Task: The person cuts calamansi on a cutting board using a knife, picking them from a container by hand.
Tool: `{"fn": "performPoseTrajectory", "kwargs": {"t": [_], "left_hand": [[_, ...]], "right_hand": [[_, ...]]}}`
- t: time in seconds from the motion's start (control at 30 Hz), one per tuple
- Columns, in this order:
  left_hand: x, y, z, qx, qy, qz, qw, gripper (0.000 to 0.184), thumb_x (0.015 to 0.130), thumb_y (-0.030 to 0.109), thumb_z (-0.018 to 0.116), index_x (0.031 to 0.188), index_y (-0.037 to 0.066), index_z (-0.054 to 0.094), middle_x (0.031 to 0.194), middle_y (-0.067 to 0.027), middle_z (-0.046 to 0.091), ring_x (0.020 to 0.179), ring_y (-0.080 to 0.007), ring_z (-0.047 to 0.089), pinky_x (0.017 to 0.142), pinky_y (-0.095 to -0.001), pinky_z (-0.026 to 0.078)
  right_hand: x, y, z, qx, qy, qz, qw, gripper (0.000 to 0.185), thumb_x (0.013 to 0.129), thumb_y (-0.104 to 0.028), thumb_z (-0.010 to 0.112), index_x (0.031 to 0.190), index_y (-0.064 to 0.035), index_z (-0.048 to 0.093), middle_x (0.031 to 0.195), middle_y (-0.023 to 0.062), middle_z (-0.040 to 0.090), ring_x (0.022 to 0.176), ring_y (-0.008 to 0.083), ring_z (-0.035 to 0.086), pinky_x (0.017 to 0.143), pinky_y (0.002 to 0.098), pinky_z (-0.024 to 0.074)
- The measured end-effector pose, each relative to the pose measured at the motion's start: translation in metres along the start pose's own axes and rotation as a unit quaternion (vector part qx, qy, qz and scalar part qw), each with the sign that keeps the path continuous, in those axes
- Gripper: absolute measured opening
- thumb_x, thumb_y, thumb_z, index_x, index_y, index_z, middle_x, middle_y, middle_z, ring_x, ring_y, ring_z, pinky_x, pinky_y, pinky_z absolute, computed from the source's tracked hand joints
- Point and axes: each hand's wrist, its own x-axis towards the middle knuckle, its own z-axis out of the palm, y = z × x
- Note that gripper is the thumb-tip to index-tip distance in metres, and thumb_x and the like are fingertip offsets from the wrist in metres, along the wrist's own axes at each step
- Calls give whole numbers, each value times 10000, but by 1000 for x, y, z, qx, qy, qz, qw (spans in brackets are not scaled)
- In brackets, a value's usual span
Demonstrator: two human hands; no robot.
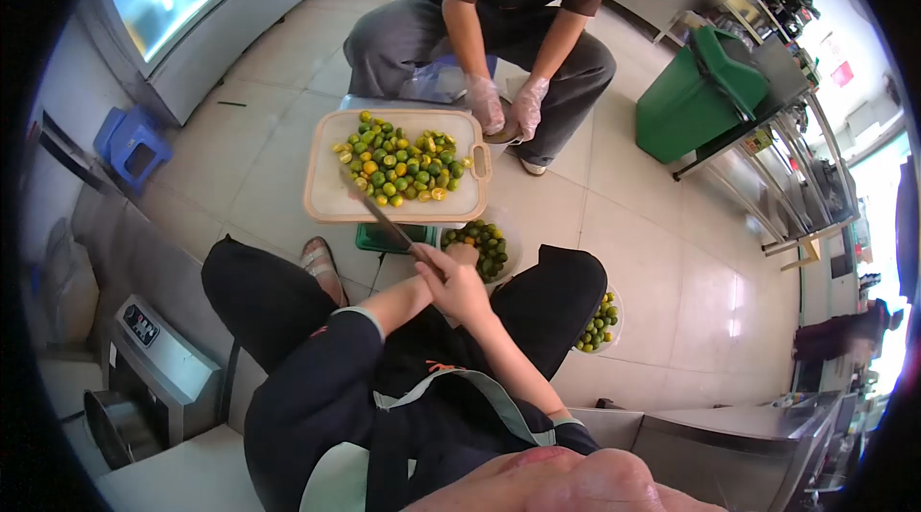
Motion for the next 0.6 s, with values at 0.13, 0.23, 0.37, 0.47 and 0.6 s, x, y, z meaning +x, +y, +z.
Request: {"fn": "performPoseTrajectory", "kwargs": {"t": [0.13,0.23,0.37,0.47,0.6], "left_hand": [[-66,10,-97,-114,179,85,973,174,722,189,686,747,28,626,747,-143,605,671,-336,590,612,-416,469],[-140,-2,-182,-152,262,21,953,204,719,235,724,745,43,663,740,-139,605,664,-328,599,611,-417,476],[-164,-83,-217,-136,394,-175,892,243,717,174,738,912,40,681,826,-135,612,746,-338,607,654,-419,485],[-168,-105,-233,-35,483,-139,864,260,722,115,710,963,26,667,871,-141,610,794,-336,608,686,-413,489],[-163,-122,-220,-81,421,-128,894,297,722,74,654,1015,25,672,896,-138,622,769,-318,618,692,-392,497]], "right_hand": [[1,6,-16,70,38,5,997,302,901,-108,596,1184,-3,594,1037,147,676,916,173,655,794,299,503],[4,4,-23,85,66,54,993,315,904,-128,608,1191,-1,595,900,72,677,767,83,602,692,239,484],[14,-8,-10,103,40,94,989,332,898,-175,618,1181,-3,599,769,104,669,657,67,551,628,240,460],[18,-5,17,120,21,123,985,325,900,-181,613,1178,-14,605,737,90,651,628,70,524,604,241,448],[21,-6,40,131,30,99,986,319,897,-185,614,1166,-14,611,699,88,623,593,74,483,574,253,434]]}}
